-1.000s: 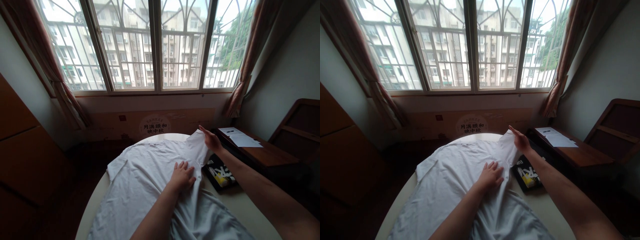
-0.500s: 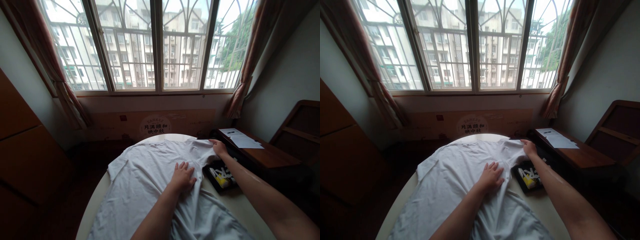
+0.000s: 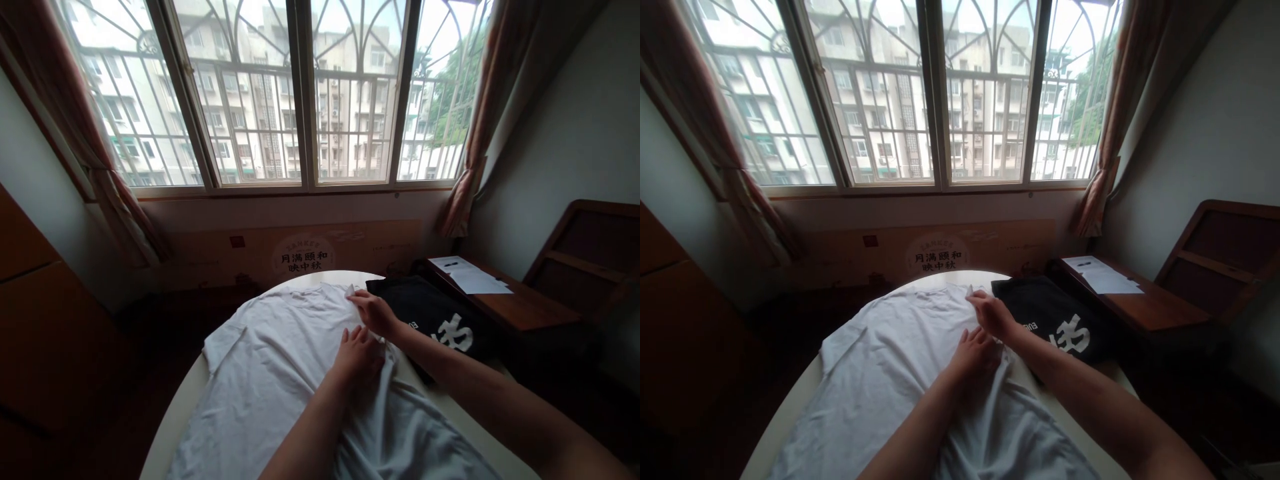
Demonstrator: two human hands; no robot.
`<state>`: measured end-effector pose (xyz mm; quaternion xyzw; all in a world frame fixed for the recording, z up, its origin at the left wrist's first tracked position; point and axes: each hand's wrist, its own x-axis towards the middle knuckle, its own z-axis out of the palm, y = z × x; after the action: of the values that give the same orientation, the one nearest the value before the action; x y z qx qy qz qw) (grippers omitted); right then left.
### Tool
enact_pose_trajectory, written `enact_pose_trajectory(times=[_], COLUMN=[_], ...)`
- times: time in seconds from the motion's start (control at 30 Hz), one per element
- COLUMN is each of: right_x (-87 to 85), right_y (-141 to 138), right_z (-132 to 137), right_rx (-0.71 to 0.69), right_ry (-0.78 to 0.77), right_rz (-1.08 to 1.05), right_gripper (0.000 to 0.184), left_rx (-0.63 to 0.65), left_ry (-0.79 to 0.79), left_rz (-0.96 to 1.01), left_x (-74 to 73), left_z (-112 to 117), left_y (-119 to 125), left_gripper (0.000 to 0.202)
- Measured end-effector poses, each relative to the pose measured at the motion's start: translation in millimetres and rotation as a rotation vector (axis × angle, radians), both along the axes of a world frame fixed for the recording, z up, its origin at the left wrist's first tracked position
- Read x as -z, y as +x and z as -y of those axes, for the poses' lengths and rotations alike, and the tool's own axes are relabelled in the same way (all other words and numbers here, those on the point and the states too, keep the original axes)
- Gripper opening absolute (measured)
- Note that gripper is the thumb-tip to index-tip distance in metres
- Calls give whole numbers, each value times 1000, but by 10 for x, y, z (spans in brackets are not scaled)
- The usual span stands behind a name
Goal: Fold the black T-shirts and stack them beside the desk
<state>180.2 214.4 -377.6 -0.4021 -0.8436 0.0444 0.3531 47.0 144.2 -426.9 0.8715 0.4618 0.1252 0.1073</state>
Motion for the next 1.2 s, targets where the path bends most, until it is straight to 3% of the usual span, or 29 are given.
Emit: enact_pose_trajectory(times=[0.13,0.23,0.4,0.5,0.7,0.97,1.1,1.2], right_x=[60,-26,-305,-366,-107,408,397,261], right_y=[-235,-182,317,752,1423,1597,1552,1360], right_z=[61,-52,-416,-608,-735,-662,-630,-540], right_rx=[27,50,164,315,599,713,765,737], right_ry=[-30,-7,90,112,-15,-229,-252,-132], right_rz=[78,44,-136,-177,-62,110,177,208], right_gripper=[39,44,45,44,47,41,42,49], left_rx=[0,-3,-36,-53,-49,-32,-32,-82], left_ry=[-12,-1,-16,-25,-38,-44,-49,-17], left_rz=[16,6,-7,-15,-31,-25,-24,13], left_x=[8,18,48,54,22,3,28,41], left_z=[-23,-15,-6,-4,28,48,41,30], left_y=[-9,-13,-3,5,9,3,4,14], left_gripper=[65,58,62,65,69,71,70,62])
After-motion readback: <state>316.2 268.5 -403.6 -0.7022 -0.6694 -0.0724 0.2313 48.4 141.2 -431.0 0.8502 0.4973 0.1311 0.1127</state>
